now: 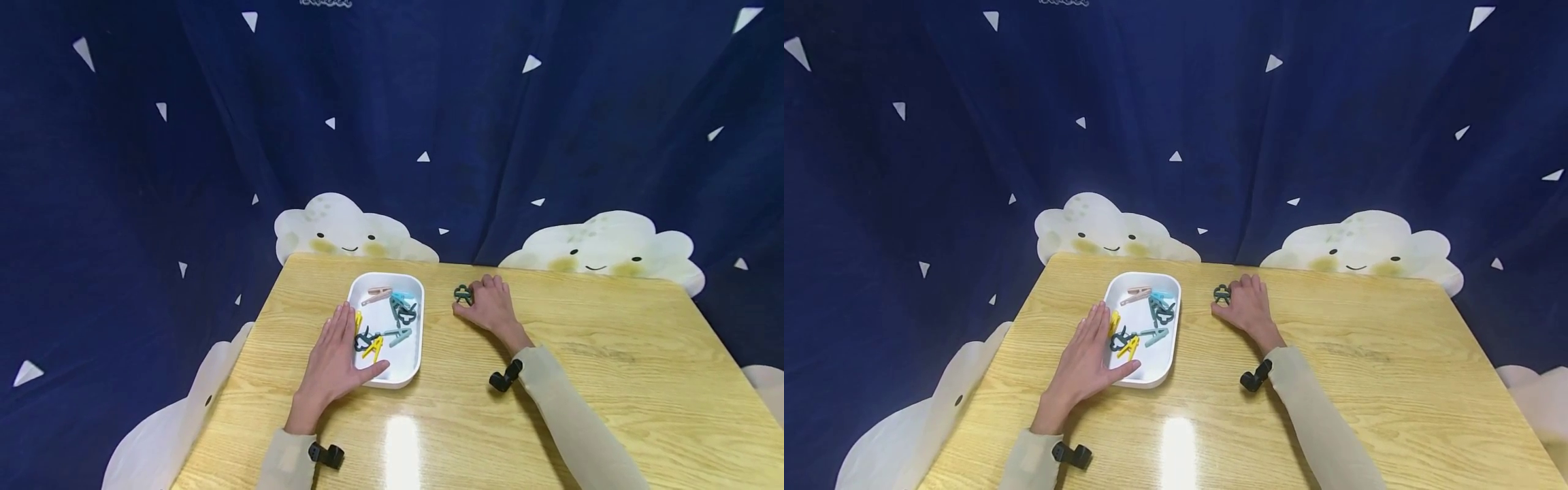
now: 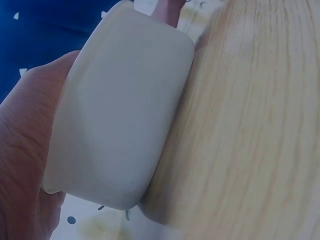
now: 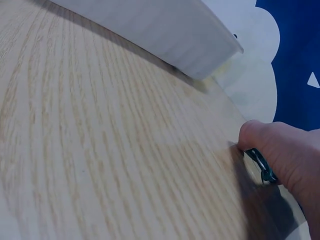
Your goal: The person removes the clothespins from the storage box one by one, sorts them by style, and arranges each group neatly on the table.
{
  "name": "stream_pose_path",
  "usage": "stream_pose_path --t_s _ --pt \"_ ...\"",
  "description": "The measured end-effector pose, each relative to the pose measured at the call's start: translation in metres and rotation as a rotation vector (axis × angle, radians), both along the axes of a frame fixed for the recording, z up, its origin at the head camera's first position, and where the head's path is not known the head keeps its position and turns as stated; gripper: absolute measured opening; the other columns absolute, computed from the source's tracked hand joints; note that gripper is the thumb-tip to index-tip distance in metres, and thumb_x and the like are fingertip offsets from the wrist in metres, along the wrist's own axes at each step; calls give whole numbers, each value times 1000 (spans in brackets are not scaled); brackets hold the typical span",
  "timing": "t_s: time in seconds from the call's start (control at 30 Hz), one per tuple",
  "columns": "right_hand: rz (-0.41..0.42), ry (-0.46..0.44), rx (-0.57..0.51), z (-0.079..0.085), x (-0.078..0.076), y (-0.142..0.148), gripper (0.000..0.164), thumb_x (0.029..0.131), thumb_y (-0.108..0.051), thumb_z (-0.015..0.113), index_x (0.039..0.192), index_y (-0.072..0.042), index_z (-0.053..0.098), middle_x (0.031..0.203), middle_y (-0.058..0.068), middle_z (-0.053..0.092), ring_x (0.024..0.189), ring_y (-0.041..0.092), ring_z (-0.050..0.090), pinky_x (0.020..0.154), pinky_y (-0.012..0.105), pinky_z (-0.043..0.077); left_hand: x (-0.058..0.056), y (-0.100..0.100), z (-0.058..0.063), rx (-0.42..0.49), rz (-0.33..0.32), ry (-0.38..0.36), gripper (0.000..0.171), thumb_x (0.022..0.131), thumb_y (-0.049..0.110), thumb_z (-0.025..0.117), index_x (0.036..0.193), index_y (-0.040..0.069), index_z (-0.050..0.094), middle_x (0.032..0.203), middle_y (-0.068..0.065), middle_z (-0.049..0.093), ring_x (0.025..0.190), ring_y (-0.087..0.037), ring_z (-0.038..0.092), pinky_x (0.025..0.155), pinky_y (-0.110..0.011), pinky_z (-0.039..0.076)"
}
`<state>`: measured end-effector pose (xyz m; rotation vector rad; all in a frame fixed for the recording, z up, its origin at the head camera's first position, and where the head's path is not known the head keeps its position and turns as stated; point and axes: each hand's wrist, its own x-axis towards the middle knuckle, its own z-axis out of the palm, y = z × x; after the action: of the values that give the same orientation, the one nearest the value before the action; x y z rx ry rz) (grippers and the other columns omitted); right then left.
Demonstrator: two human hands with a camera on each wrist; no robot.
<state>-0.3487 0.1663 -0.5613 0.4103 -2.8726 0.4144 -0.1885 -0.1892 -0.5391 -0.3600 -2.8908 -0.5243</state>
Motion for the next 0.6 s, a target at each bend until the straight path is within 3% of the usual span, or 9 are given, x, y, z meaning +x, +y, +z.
stream_pose_path --t_s 0.37,0.6 --pt "-9 5 -12 -1 0 -1 68 83 -58 71 110 4 71 102 17 57 101 37 42 83 47 36 -1 0 0 -6 9 -7 131 82 91 51 166 0 9 175 -14 7 162 -25 4 131 -43 11" --pt "18 77 -52 4 7 -7 70 80 -56 74 114 6 71 100 15 55 99 36 42 80 46 33 0 1 1 -4 9 -14 130 82 90 53 166 0 9 175 -15 7 162 -24 3 131 -42 11"
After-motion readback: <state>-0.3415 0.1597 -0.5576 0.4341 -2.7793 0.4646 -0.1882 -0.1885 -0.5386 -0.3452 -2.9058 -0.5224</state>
